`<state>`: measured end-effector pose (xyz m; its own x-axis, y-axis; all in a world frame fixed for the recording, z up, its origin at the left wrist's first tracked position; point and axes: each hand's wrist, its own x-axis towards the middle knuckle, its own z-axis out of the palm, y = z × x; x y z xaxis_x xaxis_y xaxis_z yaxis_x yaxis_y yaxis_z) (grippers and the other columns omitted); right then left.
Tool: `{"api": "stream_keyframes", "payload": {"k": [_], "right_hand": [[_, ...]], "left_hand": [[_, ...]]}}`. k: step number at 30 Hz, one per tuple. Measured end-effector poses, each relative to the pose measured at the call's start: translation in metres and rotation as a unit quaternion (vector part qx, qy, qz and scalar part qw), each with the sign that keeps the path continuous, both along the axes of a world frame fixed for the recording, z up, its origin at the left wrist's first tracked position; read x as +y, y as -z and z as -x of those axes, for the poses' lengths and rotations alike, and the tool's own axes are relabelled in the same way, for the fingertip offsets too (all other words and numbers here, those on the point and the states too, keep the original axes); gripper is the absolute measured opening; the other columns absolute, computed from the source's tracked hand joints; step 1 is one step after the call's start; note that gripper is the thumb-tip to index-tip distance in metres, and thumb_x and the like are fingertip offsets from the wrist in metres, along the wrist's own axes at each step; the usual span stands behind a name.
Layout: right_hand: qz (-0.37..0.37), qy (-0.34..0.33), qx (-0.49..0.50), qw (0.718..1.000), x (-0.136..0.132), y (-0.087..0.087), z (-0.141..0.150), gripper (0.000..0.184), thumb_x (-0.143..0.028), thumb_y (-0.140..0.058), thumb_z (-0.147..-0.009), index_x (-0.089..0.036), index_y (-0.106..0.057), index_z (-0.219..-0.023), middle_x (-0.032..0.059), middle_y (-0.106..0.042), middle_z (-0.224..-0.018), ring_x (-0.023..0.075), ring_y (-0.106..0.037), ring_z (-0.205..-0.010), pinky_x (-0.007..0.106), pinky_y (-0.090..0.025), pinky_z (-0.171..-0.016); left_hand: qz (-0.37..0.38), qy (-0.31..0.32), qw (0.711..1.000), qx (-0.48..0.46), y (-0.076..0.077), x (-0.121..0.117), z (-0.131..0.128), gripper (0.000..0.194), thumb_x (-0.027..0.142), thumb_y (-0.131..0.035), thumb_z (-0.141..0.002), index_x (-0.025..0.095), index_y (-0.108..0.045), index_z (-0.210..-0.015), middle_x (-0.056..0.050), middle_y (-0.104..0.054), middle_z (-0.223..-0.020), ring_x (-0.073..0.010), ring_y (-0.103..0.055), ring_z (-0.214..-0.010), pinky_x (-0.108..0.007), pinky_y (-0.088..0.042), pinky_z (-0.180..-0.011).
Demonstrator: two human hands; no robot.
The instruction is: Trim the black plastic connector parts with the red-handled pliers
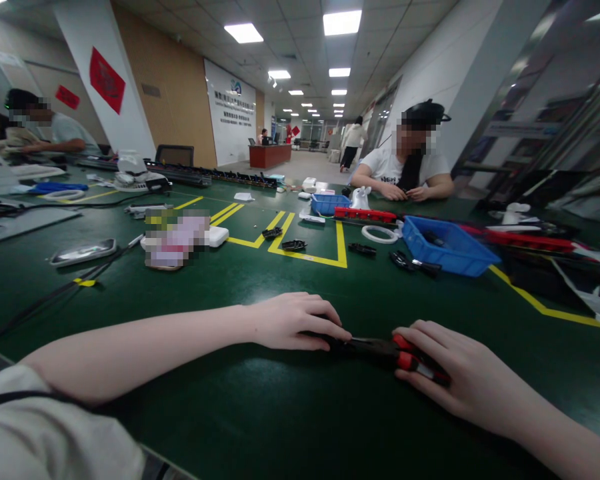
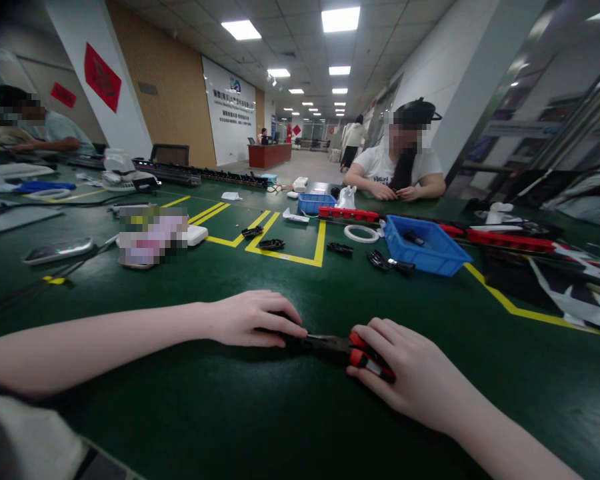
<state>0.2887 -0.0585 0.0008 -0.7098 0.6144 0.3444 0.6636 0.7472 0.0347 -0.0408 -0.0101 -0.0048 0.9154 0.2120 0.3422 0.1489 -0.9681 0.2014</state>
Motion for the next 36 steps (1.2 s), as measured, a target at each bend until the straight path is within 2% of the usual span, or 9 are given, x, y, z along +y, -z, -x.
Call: {"api": "stream_keyframes", "payload": {"k": [21,36], "right_hand": [[0.009,-0.006,0.011,1.000,-0.0005,-0.0028,0.0033,0.034,-0.042,-0.062,-0.090,-0.018,-0.065,-0.114,0.0108,-0.072,-0.095,0.0217,-0.071,-0.077,0.032,-0.061,-0.063],[-0.088,-0.023,-0.001,0.996,-0.0005,0.0016,0.0018,0.033,-0.041,-0.059,-0.092,-0.016,-0.064,-0.113,0.0119,-0.072,-0.097,0.0229,-0.070,-0.081,0.034,-0.061,-0.067]], "left_hand": [[0.021,-0.008,1.000,0.006,-0.0011,-0.0012,-0.0013,0.035,0.027,-0.055,-0.102,0.018,-0.056,-0.135,-0.011,-0.062,-0.125,-0.0231,-0.060,-0.109,-0.034,-0.048,-0.092],[-0.012,-0.019,0.999,0.034,-0.0035,-0.0032,-0.0011,0.034,0.026,-0.050,-0.104,0.018,-0.053,-0.136,-0.011,-0.063,-0.125,-0.0235,-0.059,-0.108,-0.034,-0.049,-0.091]]}}
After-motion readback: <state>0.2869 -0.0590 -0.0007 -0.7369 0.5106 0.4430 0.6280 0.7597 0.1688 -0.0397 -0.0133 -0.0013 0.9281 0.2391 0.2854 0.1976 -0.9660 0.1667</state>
